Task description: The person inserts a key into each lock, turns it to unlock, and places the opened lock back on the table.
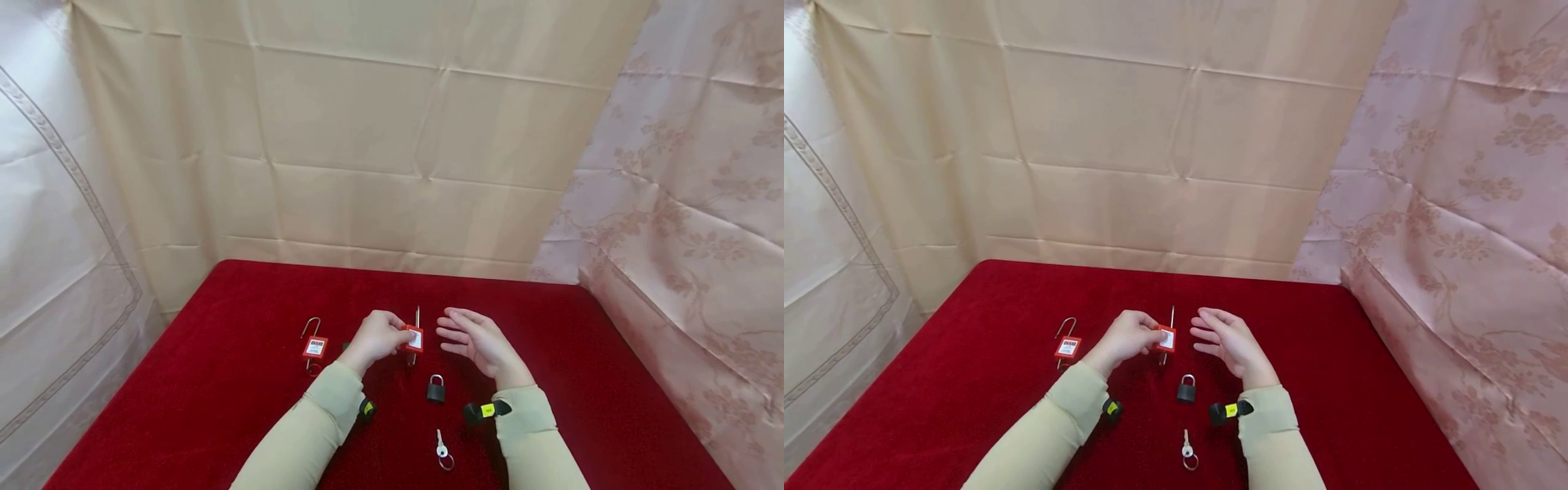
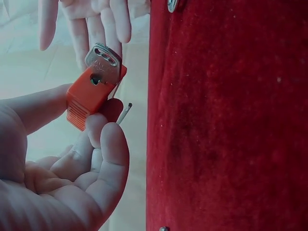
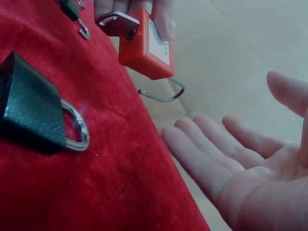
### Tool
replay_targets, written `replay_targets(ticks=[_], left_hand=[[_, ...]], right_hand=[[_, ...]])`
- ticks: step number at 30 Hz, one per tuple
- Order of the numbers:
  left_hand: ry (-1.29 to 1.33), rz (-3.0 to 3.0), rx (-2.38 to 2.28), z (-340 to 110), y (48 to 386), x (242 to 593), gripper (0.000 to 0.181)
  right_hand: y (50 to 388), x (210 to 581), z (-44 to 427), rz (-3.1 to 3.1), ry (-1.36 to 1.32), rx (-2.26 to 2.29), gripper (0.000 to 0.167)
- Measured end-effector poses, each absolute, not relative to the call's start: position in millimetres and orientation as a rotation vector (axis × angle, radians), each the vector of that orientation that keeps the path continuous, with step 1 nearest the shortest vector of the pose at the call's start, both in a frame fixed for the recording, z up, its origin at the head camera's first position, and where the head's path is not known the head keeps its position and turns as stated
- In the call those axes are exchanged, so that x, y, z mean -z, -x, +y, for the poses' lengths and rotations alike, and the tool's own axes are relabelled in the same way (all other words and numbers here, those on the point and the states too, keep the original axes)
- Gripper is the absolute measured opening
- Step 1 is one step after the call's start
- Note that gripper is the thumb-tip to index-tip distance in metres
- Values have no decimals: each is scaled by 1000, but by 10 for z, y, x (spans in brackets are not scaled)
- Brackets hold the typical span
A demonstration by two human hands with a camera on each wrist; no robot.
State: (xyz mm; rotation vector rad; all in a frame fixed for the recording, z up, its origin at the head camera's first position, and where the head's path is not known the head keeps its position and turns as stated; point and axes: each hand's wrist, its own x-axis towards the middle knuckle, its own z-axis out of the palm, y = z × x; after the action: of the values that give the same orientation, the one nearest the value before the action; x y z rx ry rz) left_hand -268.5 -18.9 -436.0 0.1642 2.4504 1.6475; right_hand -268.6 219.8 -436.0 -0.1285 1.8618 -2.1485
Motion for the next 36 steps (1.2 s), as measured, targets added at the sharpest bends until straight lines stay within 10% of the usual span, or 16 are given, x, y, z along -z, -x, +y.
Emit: replay_targets(ticks=[36], left_hand=[[-170,2741,-1167,-299,2733,4374,25]], right_hand=[[2674,4538,2113,1992,185,1823,62]])
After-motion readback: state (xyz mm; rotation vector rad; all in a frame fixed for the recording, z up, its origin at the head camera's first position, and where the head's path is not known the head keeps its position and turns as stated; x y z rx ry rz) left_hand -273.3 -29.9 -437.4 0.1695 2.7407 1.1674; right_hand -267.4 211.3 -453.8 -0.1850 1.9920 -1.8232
